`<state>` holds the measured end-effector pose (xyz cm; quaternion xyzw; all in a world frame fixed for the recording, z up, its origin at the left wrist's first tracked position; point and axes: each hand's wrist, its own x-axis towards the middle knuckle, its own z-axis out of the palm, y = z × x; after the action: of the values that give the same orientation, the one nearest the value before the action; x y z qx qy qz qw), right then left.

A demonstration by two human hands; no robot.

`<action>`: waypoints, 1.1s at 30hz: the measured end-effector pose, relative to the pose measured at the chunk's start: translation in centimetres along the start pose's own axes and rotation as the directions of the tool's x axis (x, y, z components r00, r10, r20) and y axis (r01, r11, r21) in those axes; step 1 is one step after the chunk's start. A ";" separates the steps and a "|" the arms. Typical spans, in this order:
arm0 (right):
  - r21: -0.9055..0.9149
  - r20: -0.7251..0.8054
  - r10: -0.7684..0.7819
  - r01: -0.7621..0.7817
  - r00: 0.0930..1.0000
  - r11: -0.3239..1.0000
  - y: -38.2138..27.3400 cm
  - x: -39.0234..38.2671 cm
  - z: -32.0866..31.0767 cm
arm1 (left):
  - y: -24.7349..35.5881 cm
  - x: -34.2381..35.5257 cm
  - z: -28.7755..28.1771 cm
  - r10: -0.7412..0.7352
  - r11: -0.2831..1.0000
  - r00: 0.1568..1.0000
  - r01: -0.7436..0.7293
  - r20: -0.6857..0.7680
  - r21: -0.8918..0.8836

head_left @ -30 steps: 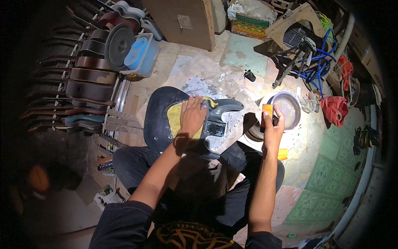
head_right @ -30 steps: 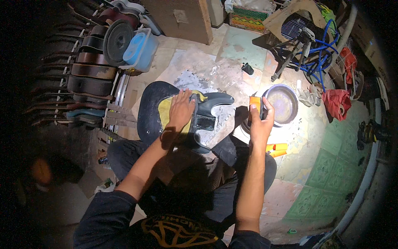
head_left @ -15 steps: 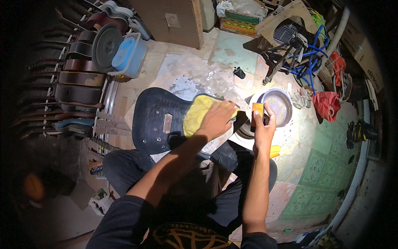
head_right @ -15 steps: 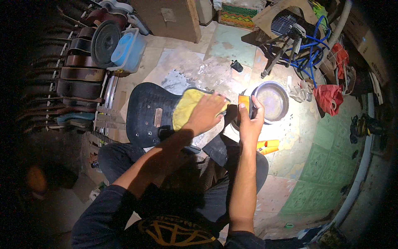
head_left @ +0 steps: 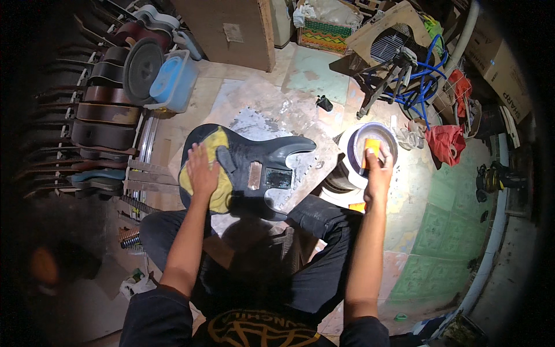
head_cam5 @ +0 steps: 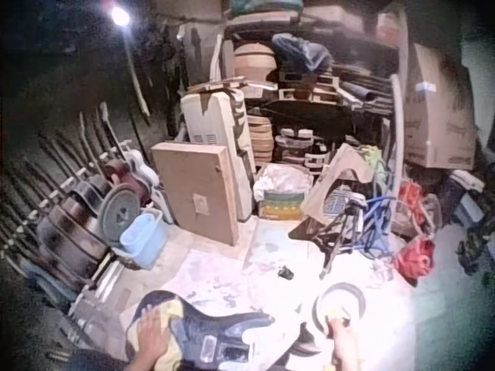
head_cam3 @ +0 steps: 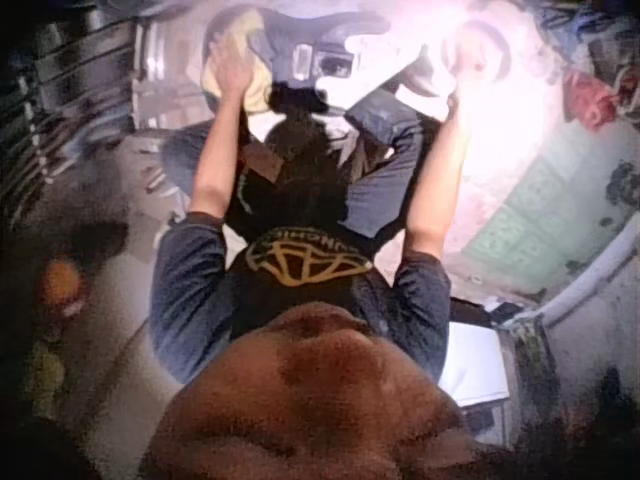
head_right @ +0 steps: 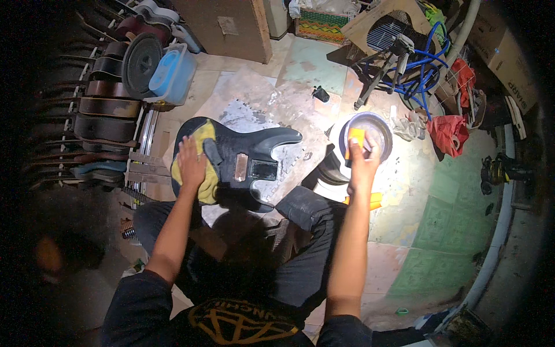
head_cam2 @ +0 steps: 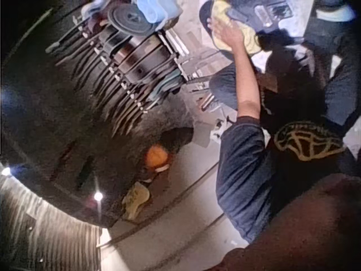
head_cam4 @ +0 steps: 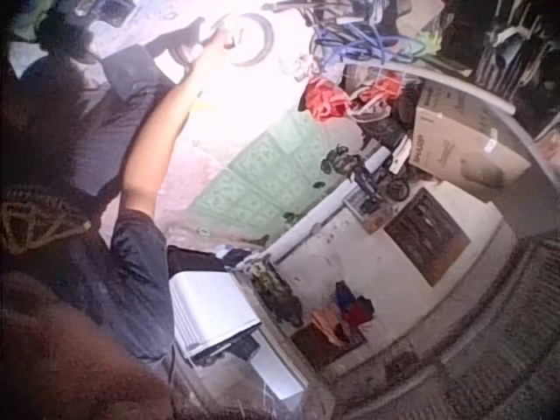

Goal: The person sands the surface of a dark wood guitar body using a small sanding block and wipes away dust with a cloth.

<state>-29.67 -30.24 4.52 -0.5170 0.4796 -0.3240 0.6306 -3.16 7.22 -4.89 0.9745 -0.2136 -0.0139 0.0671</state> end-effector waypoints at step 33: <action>-0.451 0.769 -0.288 0.804 0.570 0.388 4.5 3.2 7.9 | 6.5 4.1 -1.6 0.139 0.990 0.954 -0.138 -0.266 0.024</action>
<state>-21.62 -29.30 -0.60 -0.9372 0.1385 -0.1120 0.2999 -2.07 -0.11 -2.45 0.9503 -0.2705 0.1228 0.0934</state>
